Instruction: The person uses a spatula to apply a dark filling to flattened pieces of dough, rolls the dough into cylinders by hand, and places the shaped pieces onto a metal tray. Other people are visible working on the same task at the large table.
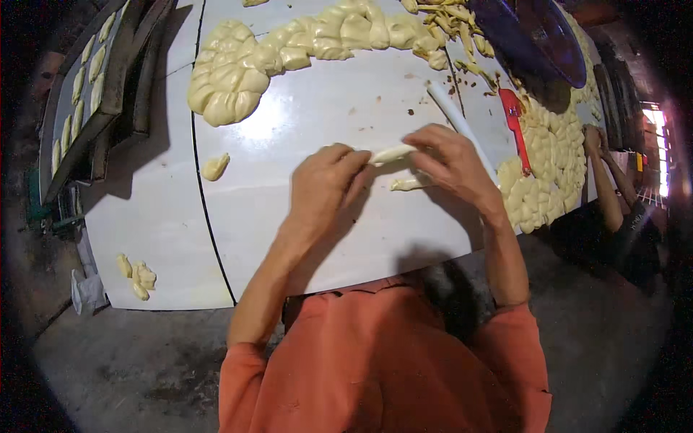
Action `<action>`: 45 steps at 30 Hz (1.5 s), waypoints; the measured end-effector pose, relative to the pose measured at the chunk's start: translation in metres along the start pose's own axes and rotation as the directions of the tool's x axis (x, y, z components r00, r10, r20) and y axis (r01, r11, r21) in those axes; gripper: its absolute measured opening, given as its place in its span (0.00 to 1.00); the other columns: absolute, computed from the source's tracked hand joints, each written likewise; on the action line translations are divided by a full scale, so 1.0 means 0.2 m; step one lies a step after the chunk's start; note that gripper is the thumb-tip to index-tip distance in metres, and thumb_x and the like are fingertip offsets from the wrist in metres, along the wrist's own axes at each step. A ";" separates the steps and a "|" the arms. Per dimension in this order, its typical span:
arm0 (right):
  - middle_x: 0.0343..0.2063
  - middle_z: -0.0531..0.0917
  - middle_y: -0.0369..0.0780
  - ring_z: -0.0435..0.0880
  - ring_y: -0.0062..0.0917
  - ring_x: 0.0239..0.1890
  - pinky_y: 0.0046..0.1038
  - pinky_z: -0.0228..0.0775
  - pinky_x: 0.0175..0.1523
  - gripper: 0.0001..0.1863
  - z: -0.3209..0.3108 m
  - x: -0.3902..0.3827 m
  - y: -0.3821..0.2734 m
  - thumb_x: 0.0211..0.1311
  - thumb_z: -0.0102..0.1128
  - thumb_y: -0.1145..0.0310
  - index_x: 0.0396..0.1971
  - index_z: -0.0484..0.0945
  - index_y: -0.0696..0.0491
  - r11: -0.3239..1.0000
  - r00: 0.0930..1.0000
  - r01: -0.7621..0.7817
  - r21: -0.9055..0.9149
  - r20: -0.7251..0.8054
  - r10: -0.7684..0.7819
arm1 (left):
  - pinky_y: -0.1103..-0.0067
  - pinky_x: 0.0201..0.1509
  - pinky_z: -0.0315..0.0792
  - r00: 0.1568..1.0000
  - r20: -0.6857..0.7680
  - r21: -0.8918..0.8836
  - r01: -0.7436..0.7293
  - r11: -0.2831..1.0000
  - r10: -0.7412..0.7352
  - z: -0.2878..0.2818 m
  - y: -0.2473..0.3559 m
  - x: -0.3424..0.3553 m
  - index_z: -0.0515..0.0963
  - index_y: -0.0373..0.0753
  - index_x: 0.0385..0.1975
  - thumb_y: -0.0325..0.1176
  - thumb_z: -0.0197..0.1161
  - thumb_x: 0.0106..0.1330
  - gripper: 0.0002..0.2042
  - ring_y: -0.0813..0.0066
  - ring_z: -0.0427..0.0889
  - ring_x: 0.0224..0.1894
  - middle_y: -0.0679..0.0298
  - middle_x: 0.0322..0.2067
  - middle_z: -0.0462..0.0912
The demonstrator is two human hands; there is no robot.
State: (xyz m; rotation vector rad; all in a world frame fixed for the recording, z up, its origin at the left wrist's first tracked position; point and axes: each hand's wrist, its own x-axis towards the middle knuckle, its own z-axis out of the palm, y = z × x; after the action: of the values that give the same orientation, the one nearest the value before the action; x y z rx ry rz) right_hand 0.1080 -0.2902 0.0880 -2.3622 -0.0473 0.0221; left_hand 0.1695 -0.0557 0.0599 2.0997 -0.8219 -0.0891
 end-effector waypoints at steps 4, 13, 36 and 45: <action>0.40 0.84 0.47 0.83 0.42 0.44 0.38 0.76 0.52 0.13 -0.06 -0.17 0.14 0.65 0.60 0.70 0.46 0.82 0.60 0.995 0.994 -0.103 0.008 -0.018 0.103 | 0.63 0.41 0.78 0.989 0.095 -0.031 -0.113 0.993 0.115 0.19 0.08 0.03 0.85 0.37 0.41 0.31 0.66 0.62 0.09 0.53 0.85 0.37 0.55 0.35 0.85; 0.52 0.79 0.44 0.79 0.42 0.53 0.40 0.73 0.59 0.25 -0.04 -0.31 0.19 0.59 0.69 0.63 0.57 0.80 0.54 0.978 0.996 -0.043 -0.206 0.070 0.058 | 0.64 0.42 0.77 0.964 0.262 0.156 -0.080 0.984 0.037 0.26 0.10 -0.02 0.83 0.40 0.46 0.35 0.71 0.61 0.14 0.57 0.84 0.38 0.60 0.36 0.84; 0.44 0.80 0.51 0.80 0.48 0.47 0.44 0.72 0.52 0.18 -0.06 -0.31 0.09 0.63 0.63 0.72 0.52 0.78 0.60 0.982 0.980 -0.185 -0.021 0.067 0.186 | 0.62 0.41 0.76 0.946 0.295 0.260 -0.215 0.941 0.135 0.42 0.09 0.05 0.78 0.38 0.37 0.33 0.63 0.62 0.08 0.55 0.83 0.40 0.57 0.34 0.80; 0.44 0.79 0.50 0.81 0.45 0.43 0.39 0.74 0.49 0.26 -0.09 -0.30 0.07 0.56 0.69 0.71 0.55 0.76 0.62 0.985 0.994 -0.045 -0.167 0.087 0.060 | 0.61 0.43 0.75 0.937 0.335 0.214 -0.182 0.960 0.103 0.32 0.15 0.02 0.75 0.36 0.51 0.31 0.69 0.58 0.21 0.54 0.82 0.45 0.55 0.41 0.80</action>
State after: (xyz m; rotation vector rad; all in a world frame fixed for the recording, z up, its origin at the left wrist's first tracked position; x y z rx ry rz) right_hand 0.0495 -0.3146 0.0915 -2.5269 -0.0322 0.1585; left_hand 0.1338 -0.1155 0.0425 2.2786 -1.2336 -0.2712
